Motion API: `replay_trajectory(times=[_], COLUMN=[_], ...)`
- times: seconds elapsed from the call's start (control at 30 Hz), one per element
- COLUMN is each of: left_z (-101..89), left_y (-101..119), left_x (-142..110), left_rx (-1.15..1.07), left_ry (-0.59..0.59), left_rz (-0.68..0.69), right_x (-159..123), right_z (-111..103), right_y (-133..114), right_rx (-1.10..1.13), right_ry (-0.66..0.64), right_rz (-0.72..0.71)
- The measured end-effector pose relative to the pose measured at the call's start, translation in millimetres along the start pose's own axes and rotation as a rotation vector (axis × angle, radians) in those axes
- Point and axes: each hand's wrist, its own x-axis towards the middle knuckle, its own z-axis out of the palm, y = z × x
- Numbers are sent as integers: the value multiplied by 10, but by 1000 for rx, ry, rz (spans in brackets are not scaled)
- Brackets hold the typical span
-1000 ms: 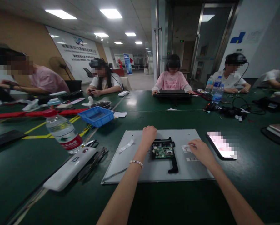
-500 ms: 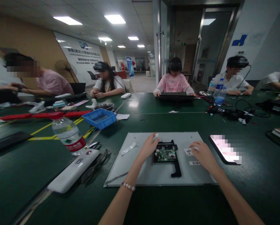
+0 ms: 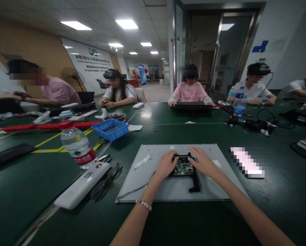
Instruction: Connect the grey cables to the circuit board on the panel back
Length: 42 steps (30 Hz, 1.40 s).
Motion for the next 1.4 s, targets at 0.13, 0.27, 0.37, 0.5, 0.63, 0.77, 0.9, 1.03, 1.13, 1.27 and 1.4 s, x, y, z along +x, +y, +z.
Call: replay_trajectory(times=[0.13,0.27,0.37,0.5,0.63,0.77,0.9,1.03,1.13,1.27,1.4], left_z=[-4,-14,-23,-33,-43,-47,-55,-77,-93,-94,-89], left_y=[0,34,64,76,68,50,42,63,76,52,18], left_x=[-9,-20,-23,-27,-39,-43,-39,-40,-42,-40,-29], left_rx=[-16,-45,-46,-30,-1,17,11,2,-8,-16,-9], left_ry=[16,35,60,79,93,92,86,85,85,59,67], left_rz=[31,35,3,-25,-22,-28,-31,-33,-35,-50,-50], right_x=[162,174,141,113,109,102,84,71,73,85,95], right_z=[245,427,460,443,426,415,405,395,391,403,427], right_y=[-92,-56,-22,-37,-79,-105,-120,-142,-159,-167,-161], right_rx=[59,64,59,57,65,76,89,110,125,139,130], right_ry=[-4,61,94,123,141,154,173,172,172,174,172], right_rz=[-35,11,44,30,30,35,35,35,31,47,64])
